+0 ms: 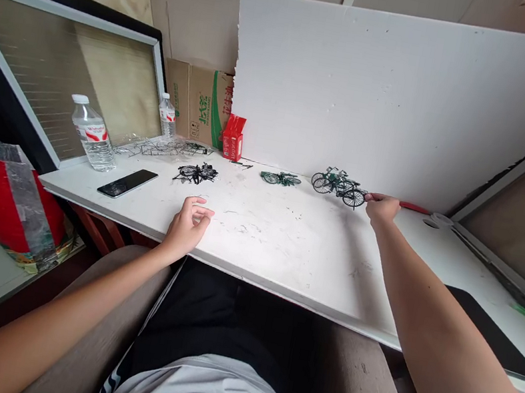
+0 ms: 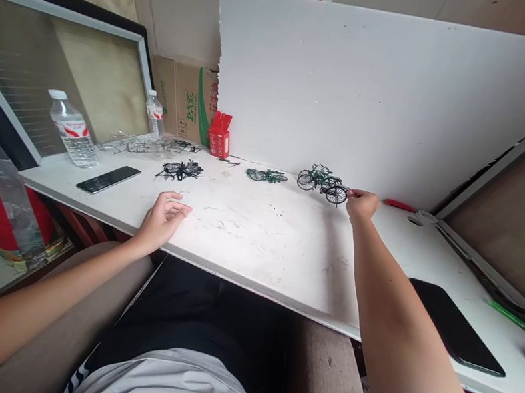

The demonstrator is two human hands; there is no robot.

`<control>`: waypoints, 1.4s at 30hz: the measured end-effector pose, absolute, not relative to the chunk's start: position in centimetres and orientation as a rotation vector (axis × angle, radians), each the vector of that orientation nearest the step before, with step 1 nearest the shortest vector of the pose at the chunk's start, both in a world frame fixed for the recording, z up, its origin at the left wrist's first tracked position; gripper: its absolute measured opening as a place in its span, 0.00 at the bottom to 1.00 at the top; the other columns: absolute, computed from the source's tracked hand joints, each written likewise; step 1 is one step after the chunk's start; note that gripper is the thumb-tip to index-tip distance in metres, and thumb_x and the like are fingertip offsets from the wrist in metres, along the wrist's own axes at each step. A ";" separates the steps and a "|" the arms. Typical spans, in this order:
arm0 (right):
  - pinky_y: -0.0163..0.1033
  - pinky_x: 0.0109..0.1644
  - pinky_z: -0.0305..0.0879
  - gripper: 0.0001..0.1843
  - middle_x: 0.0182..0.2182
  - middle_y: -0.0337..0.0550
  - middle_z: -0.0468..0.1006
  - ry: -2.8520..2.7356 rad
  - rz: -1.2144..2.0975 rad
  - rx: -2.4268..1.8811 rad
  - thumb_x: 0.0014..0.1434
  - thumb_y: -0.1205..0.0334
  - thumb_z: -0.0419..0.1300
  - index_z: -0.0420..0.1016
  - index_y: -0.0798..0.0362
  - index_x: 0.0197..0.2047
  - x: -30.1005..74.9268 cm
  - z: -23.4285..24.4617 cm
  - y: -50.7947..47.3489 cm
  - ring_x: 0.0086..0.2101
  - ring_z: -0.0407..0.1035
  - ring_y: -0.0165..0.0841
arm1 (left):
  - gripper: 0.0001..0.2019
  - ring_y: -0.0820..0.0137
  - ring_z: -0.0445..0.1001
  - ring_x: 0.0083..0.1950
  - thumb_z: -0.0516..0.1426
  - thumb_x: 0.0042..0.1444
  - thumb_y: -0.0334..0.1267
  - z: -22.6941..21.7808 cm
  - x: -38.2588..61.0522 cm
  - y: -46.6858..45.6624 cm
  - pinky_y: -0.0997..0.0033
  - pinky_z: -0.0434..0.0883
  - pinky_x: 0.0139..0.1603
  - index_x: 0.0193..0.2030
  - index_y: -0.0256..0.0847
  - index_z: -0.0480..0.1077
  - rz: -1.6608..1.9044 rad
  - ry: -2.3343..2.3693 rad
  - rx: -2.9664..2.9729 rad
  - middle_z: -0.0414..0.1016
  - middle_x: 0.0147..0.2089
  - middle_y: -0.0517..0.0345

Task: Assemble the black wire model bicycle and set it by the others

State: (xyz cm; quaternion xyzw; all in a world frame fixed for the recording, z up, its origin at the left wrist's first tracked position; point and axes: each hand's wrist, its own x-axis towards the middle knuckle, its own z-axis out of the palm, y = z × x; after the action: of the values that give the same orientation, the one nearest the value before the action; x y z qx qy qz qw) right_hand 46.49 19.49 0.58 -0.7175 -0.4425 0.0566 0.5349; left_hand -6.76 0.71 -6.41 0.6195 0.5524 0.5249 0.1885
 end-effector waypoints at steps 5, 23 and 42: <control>0.43 0.43 0.68 0.06 0.31 0.48 0.78 -0.971 0.184 -1.737 0.62 0.72 0.64 0.84 0.57 0.39 45.5 0.2 21.6 0.34 0.69 0.35 | 0.20 0.60 0.82 0.50 0.58 0.63 0.38 -6.6 -6.6 0.1 0.57 0.75 0.49 0.60 0.47 0.59 1.462 1.531 1.797 0.84 0.50 0.51; 0.45 0.46 0.68 0.12 0.37 0.52 0.85 -1.119 0.128 -1.749 0.59 0.64 0.67 0.88 0.59 0.44 47.5 -2.0 24.5 0.37 0.74 0.39 | 0.17 0.61 0.82 0.51 0.58 0.66 0.39 -5.8 -6.5 -0.8 0.59 0.74 0.50 0.59 0.47 0.60 1.387 1.496 1.800 0.84 0.52 0.51; 0.47 0.46 0.63 0.22 0.33 0.54 0.82 -1.115 -0.427 -1.535 0.73 0.60 0.48 0.81 0.55 0.36 45.3 -1.8 21.3 0.39 0.73 0.42 | 0.29 0.32 0.47 0.80 0.59 0.61 0.43 -2.4 -22.4 5.8 0.26 0.42 0.75 0.68 0.35 0.69 0.888 2.613 2.075 0.56 0.78 0.31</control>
State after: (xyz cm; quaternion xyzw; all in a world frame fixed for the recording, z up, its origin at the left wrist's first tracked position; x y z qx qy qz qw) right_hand 45.31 21.32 -1.76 -0.6520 -0.4736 -0.1816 0.5636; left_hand -22.45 5.83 -2.45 0.5938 0.7476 0.2540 -0.1549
